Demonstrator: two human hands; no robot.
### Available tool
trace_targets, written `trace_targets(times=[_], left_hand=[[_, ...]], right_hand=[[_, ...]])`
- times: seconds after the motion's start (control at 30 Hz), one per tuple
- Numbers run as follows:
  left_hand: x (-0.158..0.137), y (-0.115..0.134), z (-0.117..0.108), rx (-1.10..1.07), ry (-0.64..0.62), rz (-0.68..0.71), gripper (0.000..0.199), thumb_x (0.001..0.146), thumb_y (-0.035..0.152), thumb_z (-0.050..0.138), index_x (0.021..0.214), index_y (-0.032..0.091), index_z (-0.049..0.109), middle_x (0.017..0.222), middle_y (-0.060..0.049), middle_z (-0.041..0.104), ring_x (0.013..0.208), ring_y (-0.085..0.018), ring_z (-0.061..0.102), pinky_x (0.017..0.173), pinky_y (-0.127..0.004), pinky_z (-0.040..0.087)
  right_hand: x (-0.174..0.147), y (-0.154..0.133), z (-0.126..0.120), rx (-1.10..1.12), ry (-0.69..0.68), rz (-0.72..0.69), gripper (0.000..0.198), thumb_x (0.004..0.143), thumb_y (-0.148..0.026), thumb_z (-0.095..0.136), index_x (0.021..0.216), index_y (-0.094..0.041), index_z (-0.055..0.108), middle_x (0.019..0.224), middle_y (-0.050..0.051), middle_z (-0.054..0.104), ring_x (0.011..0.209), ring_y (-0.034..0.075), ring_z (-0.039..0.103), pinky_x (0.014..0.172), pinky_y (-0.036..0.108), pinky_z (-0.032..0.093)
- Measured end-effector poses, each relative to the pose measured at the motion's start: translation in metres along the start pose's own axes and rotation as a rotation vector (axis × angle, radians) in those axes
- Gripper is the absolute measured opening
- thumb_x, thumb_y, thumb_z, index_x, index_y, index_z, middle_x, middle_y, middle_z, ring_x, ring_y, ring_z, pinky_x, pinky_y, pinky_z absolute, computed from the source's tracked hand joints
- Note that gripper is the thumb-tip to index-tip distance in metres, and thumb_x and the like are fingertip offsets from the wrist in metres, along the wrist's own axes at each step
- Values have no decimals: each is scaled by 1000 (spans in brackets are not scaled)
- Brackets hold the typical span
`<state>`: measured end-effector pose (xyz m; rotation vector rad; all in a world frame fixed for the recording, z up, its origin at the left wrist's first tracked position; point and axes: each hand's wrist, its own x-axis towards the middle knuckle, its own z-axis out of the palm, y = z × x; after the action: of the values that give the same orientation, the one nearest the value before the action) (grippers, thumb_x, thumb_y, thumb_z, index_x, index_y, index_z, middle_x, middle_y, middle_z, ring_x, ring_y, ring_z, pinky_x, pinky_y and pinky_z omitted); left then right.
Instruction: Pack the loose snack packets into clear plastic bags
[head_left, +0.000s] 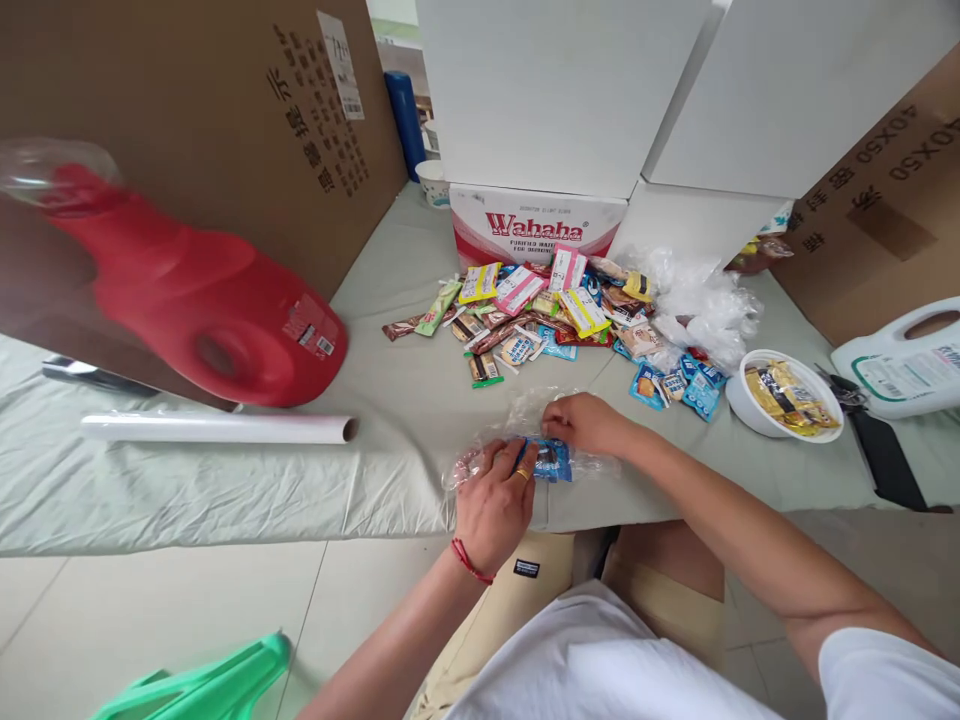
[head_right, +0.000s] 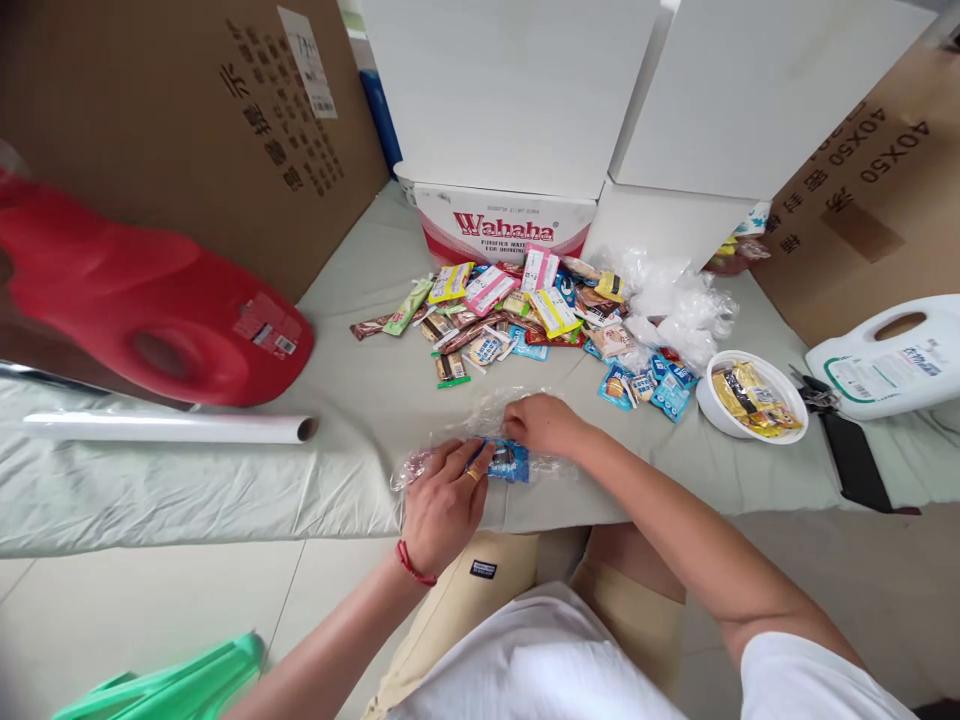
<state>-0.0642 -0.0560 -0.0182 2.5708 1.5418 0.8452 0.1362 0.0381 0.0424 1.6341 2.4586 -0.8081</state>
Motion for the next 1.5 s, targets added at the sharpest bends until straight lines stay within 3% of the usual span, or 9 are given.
trace_targets(times=[0.13, 0.3, 0.43, 0.67, 0.8, 1.0, 1.17, 1.37, 1.5], left_hand=[[4, 5, 0, 17, -17, -13, 31, 97, 22, 57, 123, 23, 74, 127, -7, 76, 127, -36, 60, 103, -53, 46], [9, 10, -1, 20, -32, -15, 28, 95, 20, 60, 119, 25, 74, 125, -5, 77, 127, -35, 61, 109, -58, 36], [12, 12, -2, 6, -61, -38, 27, 94, 18, 61, 117, 25, 74, 122, -6, 77, 129, -35, 59, 111, -58, 33], [14, 14, -3, 27, -74, -49, 24, 95, 20, 61, 113, 26, 75, 120, -6, 78, 124, -35, 61, 105, -56, 36], [13, 17, -4, 13, -100, -103, 29, 95, 21, 60, 120, 27, 74, 124, -7, 76, 123, -36, 60, 97, -54, 40], [8, 5, 0, -82, -31, -206, 21, 92, 19, 60, 95, 26, 80, 116, -7, 76, 121, -37, 58, 94, -54, 44], [-3, -24, 5, -365, 75, -205, 27, 88, 15, 57, 88, 27, 82, 117, -6, 74, 127, -30, 56, 107, -54, 47], [-11, -40, -4, -486, 157, -222, 30, 86, 12, 52, 73, 26, 75, 102, -5, 75, 119, -25, 61, 103, -47, 54], [-7, -56, -11, -262, 253, -457, 28, 83, 23, 64, 109, 22, 74, 117, -10, 72, 117, -29, 62, 107, -52, 48]], right_hand=[[24, 25, -15, -75, 152, 30, 22, 95, -27, 64, 113, -18, 74, 108, 8, 76, 102, 23, 64, 87, 28, 40], [63, 28, -3, 29, 130, 60, 52, 83, -43, 82, 124, -15, 69, 105, 11, 73, 105, 27, 60, 92, 33, 41], [73, 23, 8, 228, 108, 20, 18, 82, -28, 76, 95, -16, 72, 83, 2, 68, 82, 18, 58, 78, 27, 41], [38, 27, -3, 515, 211, -82, 20, 87, -36, 64, 88, -16, 64, 72, -5, 54, 65, 11, 45, 62, 23, 36], [0, 7, 5, 620, 193, -104, 27, 92, -38, 61, 106, -17, 70, 64, -7, 47, 57, 11, 42, 56, 23, 33], [-41, -31, 51, 338, 276, -226, 41, 102, -22, 46, 139, -21, 66, 108, 7, 72, 94, 19, 66, 85, 31, 50], [-42, -35, 82, 78, 225, -210, 53, 105, -20, 47, 156, -28, 50, 113, 9, 69, 90, 18, 66, 79, 27, 50], [-42, -44, 75, -53, 104, -212, 58, 104, -19, 48, 159, -35, 45, 116, 9, 67, 92, 21, 65, 74, 28, 48], [-43, -50, 70, -104, 58, -218, 55, 104, -21, 45, 156, -39, 51, 116, 10, 67, 88, 21, 66, 72, 30, 48]])
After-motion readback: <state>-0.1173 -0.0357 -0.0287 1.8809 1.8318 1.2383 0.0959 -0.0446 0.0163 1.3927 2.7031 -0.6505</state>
